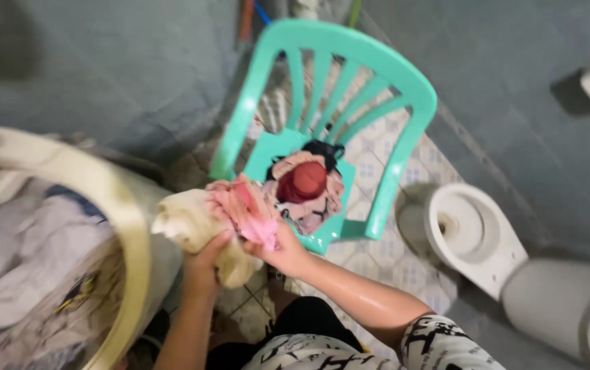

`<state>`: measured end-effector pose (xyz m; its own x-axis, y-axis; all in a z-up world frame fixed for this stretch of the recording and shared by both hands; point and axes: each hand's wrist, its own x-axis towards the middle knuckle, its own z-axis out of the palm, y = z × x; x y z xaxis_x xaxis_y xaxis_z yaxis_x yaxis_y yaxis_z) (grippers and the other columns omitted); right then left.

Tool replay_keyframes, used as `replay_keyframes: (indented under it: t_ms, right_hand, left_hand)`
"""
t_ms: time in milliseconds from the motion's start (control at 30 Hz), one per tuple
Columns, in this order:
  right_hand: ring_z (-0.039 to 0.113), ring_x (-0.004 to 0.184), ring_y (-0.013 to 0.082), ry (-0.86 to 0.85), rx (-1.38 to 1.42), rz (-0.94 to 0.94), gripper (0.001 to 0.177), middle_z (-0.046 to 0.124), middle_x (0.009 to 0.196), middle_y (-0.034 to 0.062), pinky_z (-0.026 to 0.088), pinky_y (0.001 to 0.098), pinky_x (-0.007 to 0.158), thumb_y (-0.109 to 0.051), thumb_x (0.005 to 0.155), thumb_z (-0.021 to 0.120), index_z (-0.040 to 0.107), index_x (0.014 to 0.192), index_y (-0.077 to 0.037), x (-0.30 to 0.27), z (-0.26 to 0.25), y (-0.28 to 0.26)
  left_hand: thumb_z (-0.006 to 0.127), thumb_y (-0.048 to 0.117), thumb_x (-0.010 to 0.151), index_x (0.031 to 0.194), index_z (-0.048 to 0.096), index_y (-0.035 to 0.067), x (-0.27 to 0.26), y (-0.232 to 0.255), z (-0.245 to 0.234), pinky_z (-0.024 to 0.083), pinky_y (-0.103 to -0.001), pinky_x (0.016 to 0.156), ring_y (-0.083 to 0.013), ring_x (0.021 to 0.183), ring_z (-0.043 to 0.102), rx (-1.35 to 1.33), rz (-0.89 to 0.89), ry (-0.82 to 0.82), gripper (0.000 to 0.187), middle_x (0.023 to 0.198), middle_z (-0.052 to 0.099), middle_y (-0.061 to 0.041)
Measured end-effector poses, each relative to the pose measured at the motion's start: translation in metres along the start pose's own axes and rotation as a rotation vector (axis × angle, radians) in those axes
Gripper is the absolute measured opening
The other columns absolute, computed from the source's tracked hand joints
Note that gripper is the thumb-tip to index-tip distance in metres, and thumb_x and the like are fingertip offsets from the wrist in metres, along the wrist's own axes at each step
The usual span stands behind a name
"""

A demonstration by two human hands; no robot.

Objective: Transfer clothes from a chair to a small top-loading washing machine, start the cycle, and then sort more clothes from a basket into the machine.

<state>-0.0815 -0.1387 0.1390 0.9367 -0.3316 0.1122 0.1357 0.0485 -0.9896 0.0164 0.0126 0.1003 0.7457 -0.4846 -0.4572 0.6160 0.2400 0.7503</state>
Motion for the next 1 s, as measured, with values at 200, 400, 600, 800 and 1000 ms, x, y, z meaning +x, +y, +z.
replay_keyframes:
  t_ms: [200,400,600,800,1000]
  right_hand:
    - [0.057,0.082,0.0230,-0.492,-0.669,0.574,0.062,0.058,0.086,0.0084,0.048,0.0311,0.078,-0.031,0.089,0.057,0.035,0.142,-0.011,0.069,0.095,-0.137]
    - [0.064,0.104,0.0424,-0.352,-0.782,-0.621,0.059,0.066,0.114,0.0232,0.055,0.0450,0.084,-0.018,0.074,0.074,0.057,0.129,-0.004,0.145,0.182,-0.101]
    - [0.071,0.094,0.0328,-0.417,-0.635,-0.637,0.028,0.074,0.110,0.0145,0.057,0.0410,0.079,-0.008,0.075,0.074,0.073,0.103,-0.006,0.197,0.260,-0.094]
    - [0.065,0.072,0.0131,-0.360,-0.536,-0.349,0.010,0.073,0.081,0.0082,0.053,0.0298,0.068,-0.010,0.099,0.065,0.074,0.101,-0.005,0.198,0.299,-0.105]
    - [0.062,0.085,0.0131,-0.177,-0.239,-0.425,0.008,0.073,0.099,0.0093,0.049,0.0264,0.074,-0.004,0.103,0.066,0.074,0.107,-0.004,0.213,0.296,-0.144]
  left_hand:
    - [0.069,0.003,0.082,0.137,0.060,-0.001,-0.062,0.082,-0.070,0.054,-0.035,0.102,-0.0238,0.115,0.067,-0.018,0.447,0.147,0.056,0.129,0.067,-0.011]
    - [0.086,0.011,0.082,0.127,0.064,-0.003,-0.104,0.145,-0.150,0.055,-0.033,0.093,-0.0181,0.105,0.068,0.414,0.787,0.500,0.053,0.121,0.070,-0.009]
    - [0.090,0.018,0.075,0.120,0.067,0.002,-0.133,0.188,-0.207,0.056,-0.032,0.085,-0.0143,0.096,0.069,0.391,0.735,0.643,0.053,0.111,0.072,-0.005]
    - [0.089,0.031,0.072,0.108,0.074,0.004,-0.141,0.218,-0.251,0.057,-0.032,0.083,-0.0188,0.090,0.075,0.598,0.713,0.529,0.047,0.102,0.078,-0.009]
    - [0.096,0.027,0.066,0.111,0.075,0.002,-0.138,0.235,-0.266,0.051,-0.039,0.088,-0.0307,0.103,0.065,1.111,0.829,0.605,0.056,0.108,0.074,-0.017]
